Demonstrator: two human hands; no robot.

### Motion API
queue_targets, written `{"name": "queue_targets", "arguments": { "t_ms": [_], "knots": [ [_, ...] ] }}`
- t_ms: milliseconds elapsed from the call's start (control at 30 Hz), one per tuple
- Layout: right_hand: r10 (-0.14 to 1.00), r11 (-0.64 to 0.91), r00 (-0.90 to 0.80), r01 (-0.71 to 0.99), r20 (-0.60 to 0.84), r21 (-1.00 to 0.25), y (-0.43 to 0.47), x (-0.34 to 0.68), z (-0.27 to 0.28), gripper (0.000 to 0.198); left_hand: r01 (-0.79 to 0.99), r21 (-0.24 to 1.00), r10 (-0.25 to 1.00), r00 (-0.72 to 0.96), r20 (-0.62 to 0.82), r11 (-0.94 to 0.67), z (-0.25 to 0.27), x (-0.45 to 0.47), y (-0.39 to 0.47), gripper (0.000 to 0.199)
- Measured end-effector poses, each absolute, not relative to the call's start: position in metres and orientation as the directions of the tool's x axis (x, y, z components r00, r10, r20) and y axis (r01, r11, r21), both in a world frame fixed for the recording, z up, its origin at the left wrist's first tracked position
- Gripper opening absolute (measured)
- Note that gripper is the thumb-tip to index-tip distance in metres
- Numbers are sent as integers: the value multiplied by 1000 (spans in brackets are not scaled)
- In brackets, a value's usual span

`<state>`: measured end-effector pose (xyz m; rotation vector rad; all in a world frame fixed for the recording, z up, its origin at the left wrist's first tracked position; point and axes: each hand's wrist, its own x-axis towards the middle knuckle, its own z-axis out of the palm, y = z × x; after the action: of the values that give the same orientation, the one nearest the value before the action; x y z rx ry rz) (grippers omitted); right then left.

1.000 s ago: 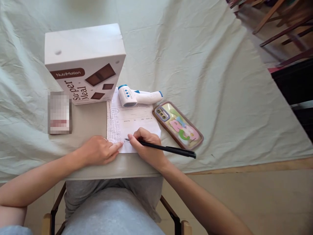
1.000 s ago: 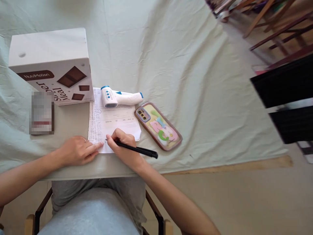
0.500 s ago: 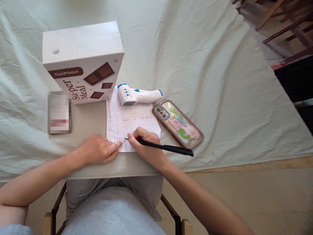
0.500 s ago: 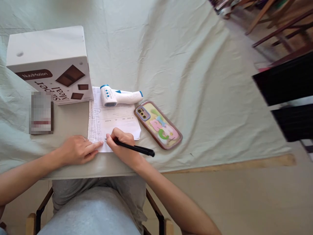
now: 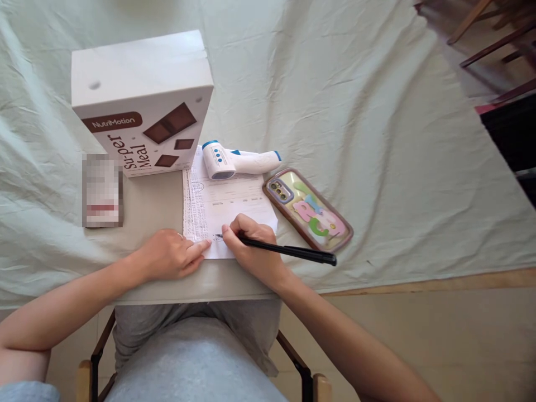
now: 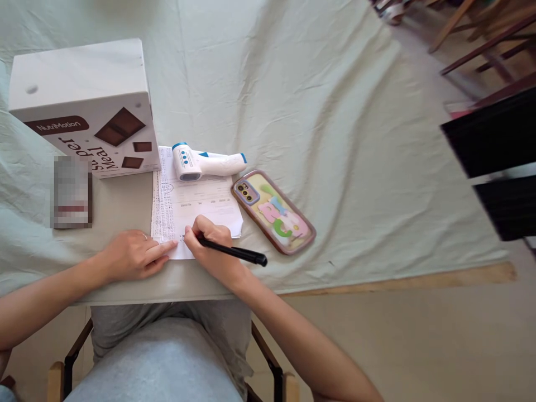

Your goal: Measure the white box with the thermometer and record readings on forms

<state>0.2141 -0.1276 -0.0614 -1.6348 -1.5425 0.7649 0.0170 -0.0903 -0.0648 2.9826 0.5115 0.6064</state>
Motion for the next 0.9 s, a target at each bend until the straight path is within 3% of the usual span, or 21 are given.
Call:
{"name": "queue_targets", "arguments": {
  "t_ms": [900],
  "knots": [
    [979, 23, 167, 471, 115, -882, -131, 219, -68, 27, 312, 130, 338, 870, 359, -941, -67, 16, -91, 25]
  ]
}}
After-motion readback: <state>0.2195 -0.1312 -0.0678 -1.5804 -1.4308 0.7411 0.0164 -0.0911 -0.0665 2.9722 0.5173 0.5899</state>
